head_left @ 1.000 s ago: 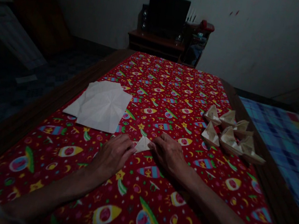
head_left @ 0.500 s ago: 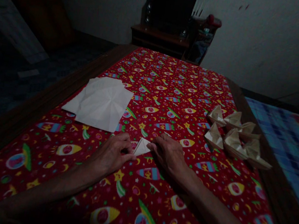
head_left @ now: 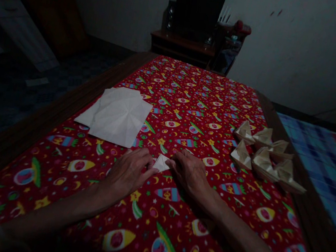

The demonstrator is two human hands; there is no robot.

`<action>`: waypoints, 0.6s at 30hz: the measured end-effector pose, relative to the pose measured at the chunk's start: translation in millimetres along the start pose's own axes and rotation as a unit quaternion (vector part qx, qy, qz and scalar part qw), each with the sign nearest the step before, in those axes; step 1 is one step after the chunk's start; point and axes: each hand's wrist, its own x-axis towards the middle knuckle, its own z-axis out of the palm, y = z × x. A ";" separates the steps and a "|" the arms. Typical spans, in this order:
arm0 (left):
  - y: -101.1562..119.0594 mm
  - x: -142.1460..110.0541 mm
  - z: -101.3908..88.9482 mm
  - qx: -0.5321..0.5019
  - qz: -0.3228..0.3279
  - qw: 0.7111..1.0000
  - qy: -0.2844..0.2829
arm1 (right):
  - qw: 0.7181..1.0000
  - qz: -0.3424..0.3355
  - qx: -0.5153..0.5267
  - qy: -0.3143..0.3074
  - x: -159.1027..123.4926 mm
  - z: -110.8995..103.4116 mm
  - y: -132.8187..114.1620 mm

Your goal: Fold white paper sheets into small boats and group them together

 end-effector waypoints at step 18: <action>8.6 -11.8 1.3 0.121 0.160 0.979 -0.030 | 0.999 0.011 -0.027 0.045 -0.6 5.9 -1.2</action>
